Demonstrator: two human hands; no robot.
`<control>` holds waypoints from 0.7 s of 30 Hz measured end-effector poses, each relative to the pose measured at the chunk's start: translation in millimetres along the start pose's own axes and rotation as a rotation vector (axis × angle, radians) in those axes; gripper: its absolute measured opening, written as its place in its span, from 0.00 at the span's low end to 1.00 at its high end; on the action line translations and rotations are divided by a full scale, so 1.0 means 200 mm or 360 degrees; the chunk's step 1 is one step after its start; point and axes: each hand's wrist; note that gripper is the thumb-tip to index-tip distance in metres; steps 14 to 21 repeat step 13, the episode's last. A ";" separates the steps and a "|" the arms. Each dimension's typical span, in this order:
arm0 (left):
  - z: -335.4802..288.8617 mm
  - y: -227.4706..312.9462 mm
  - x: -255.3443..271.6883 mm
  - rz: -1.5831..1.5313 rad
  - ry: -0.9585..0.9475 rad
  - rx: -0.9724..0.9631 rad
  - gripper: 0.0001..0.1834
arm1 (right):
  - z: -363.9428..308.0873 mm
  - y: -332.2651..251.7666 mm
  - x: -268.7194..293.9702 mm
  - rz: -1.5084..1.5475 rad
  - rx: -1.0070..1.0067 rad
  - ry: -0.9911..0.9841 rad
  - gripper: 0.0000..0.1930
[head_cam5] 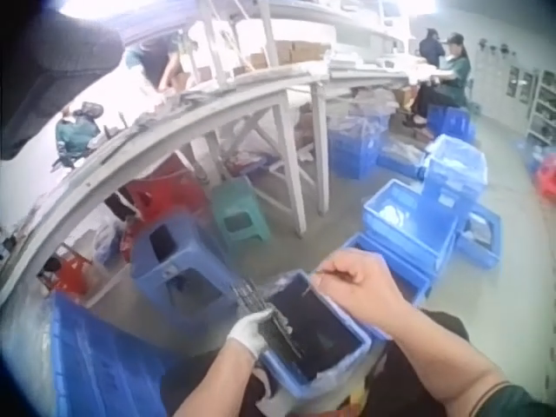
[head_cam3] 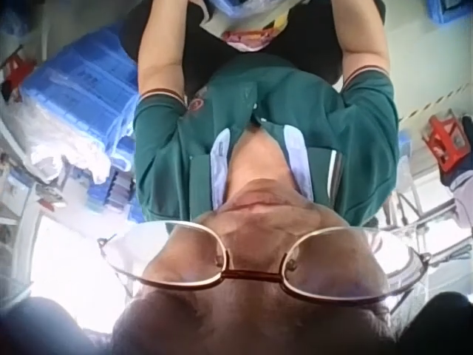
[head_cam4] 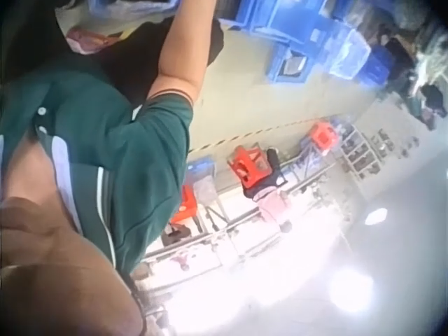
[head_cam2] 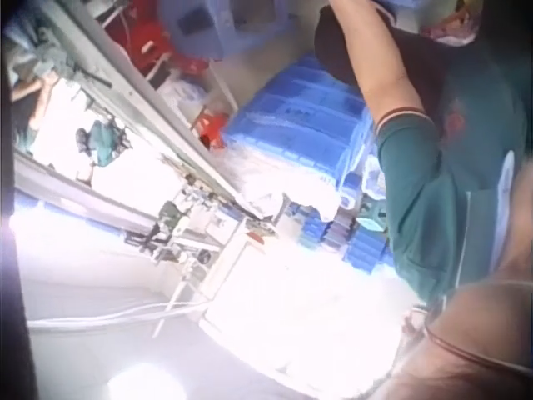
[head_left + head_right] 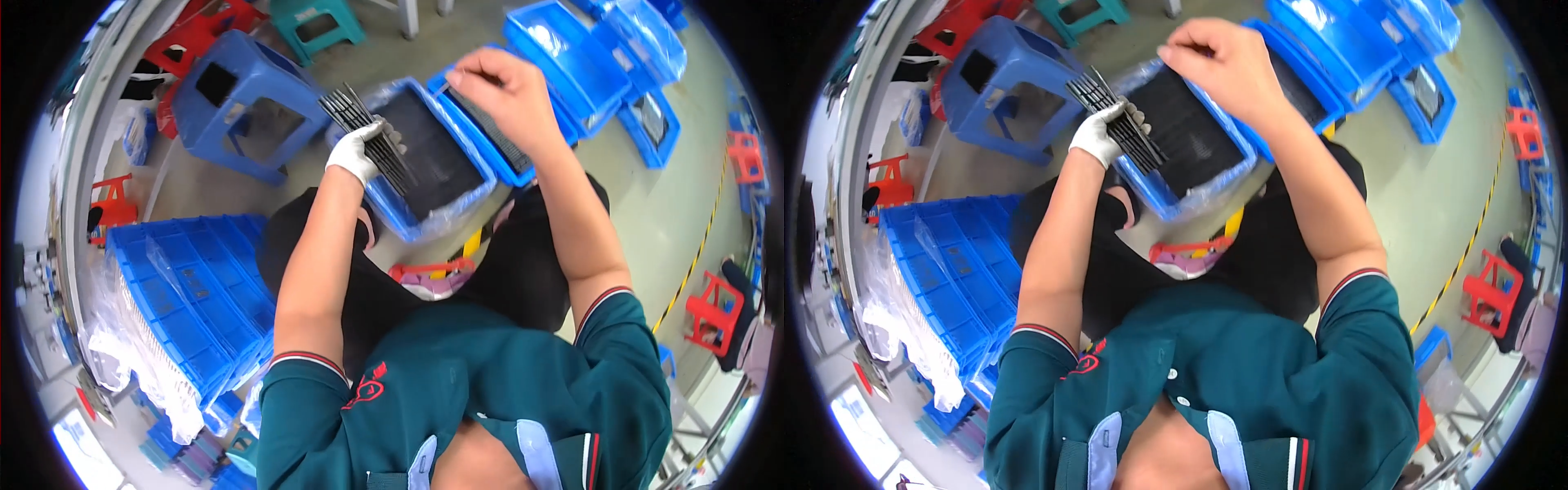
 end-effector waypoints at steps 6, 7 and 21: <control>0.39 -0.33 0.34 0.0787 0.0426 0.0620 0.01 | -0.07 -0.05 0.15 -0.0176 0.0049 -0.0043 0.06; 0.44 -0.39 0.40 0.0915 0.0440 0.0708 0.01 | -0.08 -0.05 0.18 -0.0132 0.0088 -0.0006 0.05; 0.61 -0.66 0.47 0.1704 0.0451 0.0830 0.03 | -0.14 -0.03 0.32 -0.0402 0.0096 -0.0002 0.03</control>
Point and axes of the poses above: each hand's wrist, its own z-axis towards the middle knuckle, its own x-axis out of the back of the hand, y = z × x, and after that the axes turned 2 degrees about y, right-handed
